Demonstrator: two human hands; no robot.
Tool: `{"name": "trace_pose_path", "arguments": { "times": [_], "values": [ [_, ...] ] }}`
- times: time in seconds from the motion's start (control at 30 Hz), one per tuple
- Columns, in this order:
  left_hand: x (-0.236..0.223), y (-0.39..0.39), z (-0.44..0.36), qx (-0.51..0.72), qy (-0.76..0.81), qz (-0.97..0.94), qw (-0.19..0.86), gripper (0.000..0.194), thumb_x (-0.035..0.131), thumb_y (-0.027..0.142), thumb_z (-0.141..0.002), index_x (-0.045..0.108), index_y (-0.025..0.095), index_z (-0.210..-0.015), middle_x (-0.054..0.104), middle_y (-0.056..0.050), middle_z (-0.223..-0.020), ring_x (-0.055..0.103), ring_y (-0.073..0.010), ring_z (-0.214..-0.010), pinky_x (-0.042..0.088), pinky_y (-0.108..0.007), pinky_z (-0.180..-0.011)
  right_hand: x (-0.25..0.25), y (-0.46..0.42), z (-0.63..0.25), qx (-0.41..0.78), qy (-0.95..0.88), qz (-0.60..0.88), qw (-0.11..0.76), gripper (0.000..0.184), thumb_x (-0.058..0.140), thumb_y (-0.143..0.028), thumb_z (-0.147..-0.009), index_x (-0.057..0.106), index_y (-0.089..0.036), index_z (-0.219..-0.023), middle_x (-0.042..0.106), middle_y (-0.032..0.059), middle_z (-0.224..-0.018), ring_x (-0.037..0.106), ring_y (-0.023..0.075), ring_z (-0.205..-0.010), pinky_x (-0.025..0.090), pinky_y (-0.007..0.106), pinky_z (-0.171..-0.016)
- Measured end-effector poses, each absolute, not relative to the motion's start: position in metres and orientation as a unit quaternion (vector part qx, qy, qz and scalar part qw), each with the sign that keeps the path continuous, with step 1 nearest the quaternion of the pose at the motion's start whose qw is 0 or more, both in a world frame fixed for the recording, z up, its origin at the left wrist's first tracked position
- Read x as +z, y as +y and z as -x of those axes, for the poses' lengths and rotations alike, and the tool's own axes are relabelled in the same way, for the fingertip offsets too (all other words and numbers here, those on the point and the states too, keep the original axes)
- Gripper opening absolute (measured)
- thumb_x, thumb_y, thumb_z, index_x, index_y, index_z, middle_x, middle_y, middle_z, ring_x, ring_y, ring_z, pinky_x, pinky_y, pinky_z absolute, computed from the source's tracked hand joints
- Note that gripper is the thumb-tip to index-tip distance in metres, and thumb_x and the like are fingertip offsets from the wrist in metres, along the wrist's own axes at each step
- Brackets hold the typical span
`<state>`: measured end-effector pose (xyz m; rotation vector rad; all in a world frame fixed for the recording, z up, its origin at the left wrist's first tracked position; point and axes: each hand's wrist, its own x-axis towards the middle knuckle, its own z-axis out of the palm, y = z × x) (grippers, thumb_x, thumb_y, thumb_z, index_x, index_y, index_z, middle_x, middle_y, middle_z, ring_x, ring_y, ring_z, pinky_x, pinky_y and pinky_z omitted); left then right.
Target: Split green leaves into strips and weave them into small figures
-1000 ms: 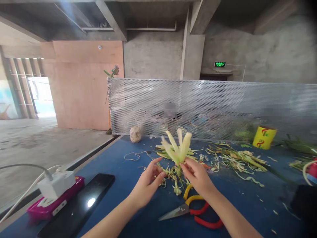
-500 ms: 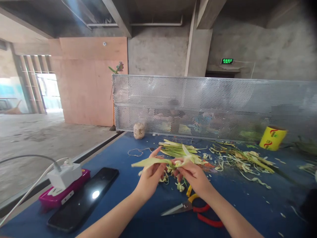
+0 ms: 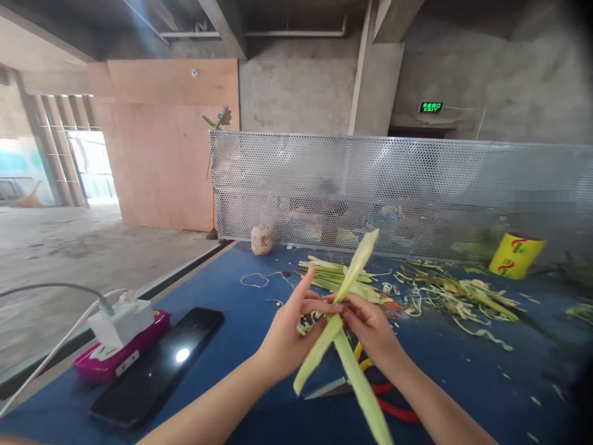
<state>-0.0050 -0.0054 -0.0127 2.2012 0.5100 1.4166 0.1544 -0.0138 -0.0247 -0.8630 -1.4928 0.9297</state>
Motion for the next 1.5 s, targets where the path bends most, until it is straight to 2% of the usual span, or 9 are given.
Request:
{"name": "trace_pose_path", "arguments": {
  "times": [0.13,0.3,0.43,0.63,0.87,1.07,1.23,1.33,1.5],
  "values": [
    [-0.009,-0.007,0.005,0.462,0.181,-0.859,0.125,0.083,0.054,0.005,-0.075,0.007,0.028,-0.139,0.07,0.001,-0.093,0.054,-0.018,-0.103,0.04,-0.039,-0.094,-0.022,-0.014,-0.158,0.35,-0.634,0.391,0.568,0.026,0.056,-0.043,-0.076,0.064,-0.021,-0.088,0.063,0.0049,-0.085,0.057,0.0155,-0.062,0.048,0.028,-0.06],
    [0.001,-0.01,0.003,0.444,0.131,-0.883,0.073,0.071,0.047,0.008,-0.081,0.01,0.025,-0.139,0.07,-0.001,-0.093,0.058,-0.0164,-0.101,0.047,-0.032,-0.087,-0.022,-0.014,-0.161,0.406,-0.629,0.343,0.567,0.031,0.06,-0.046,-0.072,0.062,-0.02,-0.087,0.06,0.0006,-0.061,0.058,0.0164,-0.06,0.047,0.027,-0.056],
    [0.01,-0.013,0.0,0.404,0.147,-0.892,0.141,0.068,0.041,0.004,-0.081,0.014,0.027,-0.139,0.065,-0.004,-0.108,0.059,-0.0184,-0.099,0.048,-0.033,-0.083,-0.024,-0.011,-0.162,0.472,-0.589,0.324,0.571,0.029,0.066,-0.047,-0.066,0.063,-0.019,-0.074,0.059,-0.0005,-0.058,0.055,0.0122,-0.05,0.044,0.023,-0.047],
    [0.01,-0.009,-0.006,0.48,0.222,-0.771,0.355,0.075,0.049,0.013,-0.079,0.007,0.02,-0.14,0.063,-0.012,-0.106,0.059,-0.0163,-0.08,0.05,-0.025,-0.062,-0.02,-0.011,-0.155,0.583,-0.471,0.298,0.591,0.03,0.071,-0.043,-0.063,0.063,-0.019,-0.079,0.062,0.0007,-0.069,0.058,0.0125,-0.06,0.048,0.024,-0.057],
    [0.007,-0.008,-0.01,0.44,0.233,-0.796,0.344,0.08,0.05,0.01,-0.076,0.005,0.026,-0.139,0.059,-0.008,-0.105,0.053,-0.0107,-0.07,0.047,-0.022,-0.057,-0.017,-0.016,-0.157,0.627,-0.46,0.281,0.562,0.025,0.074,-0.031,-0.06,0.062,-0.018,-0.078,0.058,-0.0008,-0.073,0.057,0.0114,-0.065,0.046,0.022,-0.06],
    [0.004,-0.002,-0.003,0.444,0.21,-0.807,0.329,0.074,0.047,0.007,-0.077,0.013,0.029,-0.138,0.056,-0.006,-0.102,0.052,-0.009,-0.067,0.048,-0.022,-0.059,-0.018,-0.016,-0.16,0.662,-0.438,0.268,0.546,0.022,0.071,-0.033,-0.064,0.06,-0.019,-0.077,0.058,-0.0017,-0.069,0.056,0.0097,-0.061,0.045,0.022,-0.06],
    [-0.006,-0.005,0.001,0.389,0.197,-0.869,0.235,0.079,0.05,0.01,-0.079,0.004,0.029,-0.14,0.054,-0.01,-0.115,0.056,-0.0156,-0.08,0.049,-0.029,-0.07,-0.022,-0.017,-0.157,0.647,-0.502,0.268,0.507,0.025,0.071,-0.031,-0.065,0.057,-0.018,-0.081,0.056,-0.0022,-0.07,0.055,0.0094,-0.061,0.044,0.022,-0.059],
    [-0.009,-0.006,0.002,0.392,0.18,-0.881,0.195,0.073,0.049,0.013,-0.081,0.009,0.031,-0.139,0.052,-0.01,-0.117,0.055,-0.0163,-0.083,0.048,-0.031,-0.074,-0.021,-0.018,-0.158,0.638,-0.509,0.274,0.508,0.026,0.072,-0.026,-0.064,0.055,-0.018,-0.081,0.055,-0.002,-0.074,0.056,0.009,-0.066,0.044,0.02,-0.061],
    [-0.003,-0.002,0.005,0.497,0.188,-0.804,0.268,0.065,0.046,0.009,-0.08,0.018,0.029,-0.136,0.052,-0.009,-0.11,0.053,-0.0119,-0.075,0.049,-0.027,-0.066,-0.015,-0.019,-0.16,0.641,-0.513,0.281,0.497,0.024,0.071,-0.02,-0.062,0.053,-0.017,-0.078,0.054,-0.003,-0.072,0.054,0.0078,-0.063,0.043,0.019,-0.057]
  ]
}}
